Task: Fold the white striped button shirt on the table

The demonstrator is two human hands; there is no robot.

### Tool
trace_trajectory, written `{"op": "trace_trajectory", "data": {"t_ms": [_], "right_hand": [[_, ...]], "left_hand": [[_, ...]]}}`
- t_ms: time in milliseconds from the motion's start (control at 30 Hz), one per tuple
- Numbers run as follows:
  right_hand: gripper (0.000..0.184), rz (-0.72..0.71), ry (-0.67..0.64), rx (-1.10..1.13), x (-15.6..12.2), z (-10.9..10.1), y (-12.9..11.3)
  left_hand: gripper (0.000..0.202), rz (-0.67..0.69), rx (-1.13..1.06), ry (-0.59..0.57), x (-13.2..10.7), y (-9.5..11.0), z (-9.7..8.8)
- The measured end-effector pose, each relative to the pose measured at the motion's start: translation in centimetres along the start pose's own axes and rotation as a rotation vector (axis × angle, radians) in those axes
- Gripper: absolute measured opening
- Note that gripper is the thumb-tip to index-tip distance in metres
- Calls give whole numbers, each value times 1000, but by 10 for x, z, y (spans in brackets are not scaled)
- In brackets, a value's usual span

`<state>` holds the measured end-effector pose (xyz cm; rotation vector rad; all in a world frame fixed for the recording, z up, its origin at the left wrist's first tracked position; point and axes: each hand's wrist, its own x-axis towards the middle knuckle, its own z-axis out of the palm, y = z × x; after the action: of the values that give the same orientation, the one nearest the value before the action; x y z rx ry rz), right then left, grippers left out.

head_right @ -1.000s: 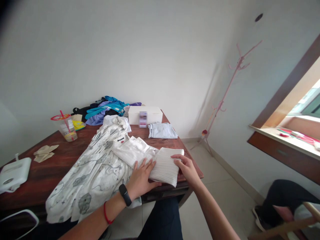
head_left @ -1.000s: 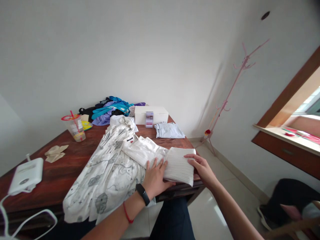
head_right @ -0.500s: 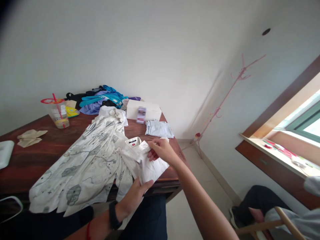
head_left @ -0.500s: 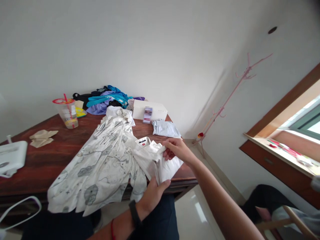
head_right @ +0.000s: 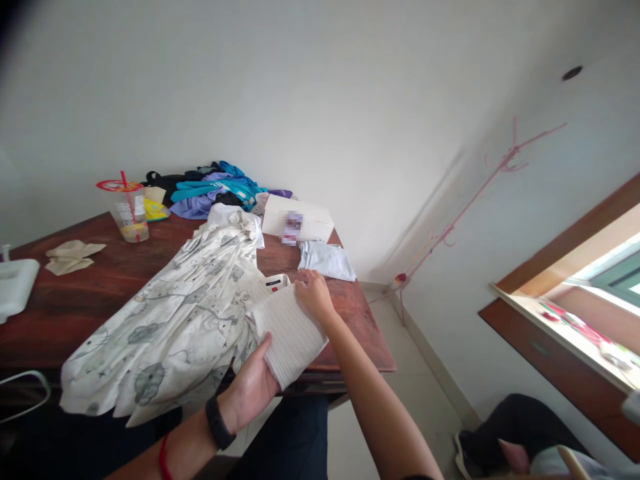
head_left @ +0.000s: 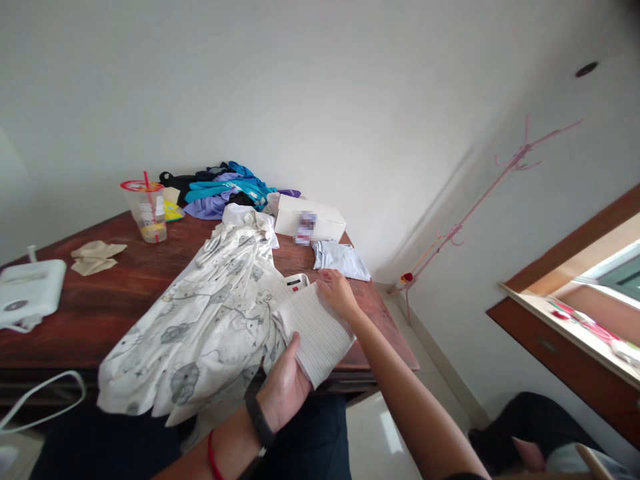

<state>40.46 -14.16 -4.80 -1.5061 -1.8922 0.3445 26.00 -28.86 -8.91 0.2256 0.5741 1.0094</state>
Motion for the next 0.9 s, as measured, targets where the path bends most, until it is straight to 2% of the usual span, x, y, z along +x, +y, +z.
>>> {"op": "trace_trajectory", "data": {"t_ms": [133, 233, 367, 467, 533, 600, 700, 767, 833, 867, 900], "right_hand": [[33, 172, -85, 11, -7, -5, 28], [30, 170, -131, 54, -8, -2, 37], [30, 170, -140, 124, -4, 1, 39], [31, 164, -130, 163, 1, 1, 40], [30, 143, -118, 170, 7, 2, 40], [27, 116, -105, 161, 13, 3, 38], [23, 89, -95, 120, 20, 8, 34], [22, 82, -93, 77, 21, 13, 31], [22, 76, -100, 30, 20, 18, 30], [22, 72, -110, 8, 19, 21, 30], [23, 64, -129, -15, 18, 24, 31]], "left_hand": [[59, -41, 93, -1, -1, 7, 4], [54, -47, 132, 60, -4, 25, 7], [36, 115, 245, 171, -3, 61, 8], [38, 194, 427, 195, 1, 85, 8], [42, 249, 641, 172, 4, 97, 7], [43, 366, 919, 141, 7, 106, 5], [39, 668, 1382, 118, 10, 115, 3], [45, 882, 1642, 154, 12, 116, 7], [55, 1011, 1818, 177, 13, 113, 16], [58, 1036, 1877, 129, 14, 109, 22], [60, 1032, 1926, 25, 16, 105, 27]]}}
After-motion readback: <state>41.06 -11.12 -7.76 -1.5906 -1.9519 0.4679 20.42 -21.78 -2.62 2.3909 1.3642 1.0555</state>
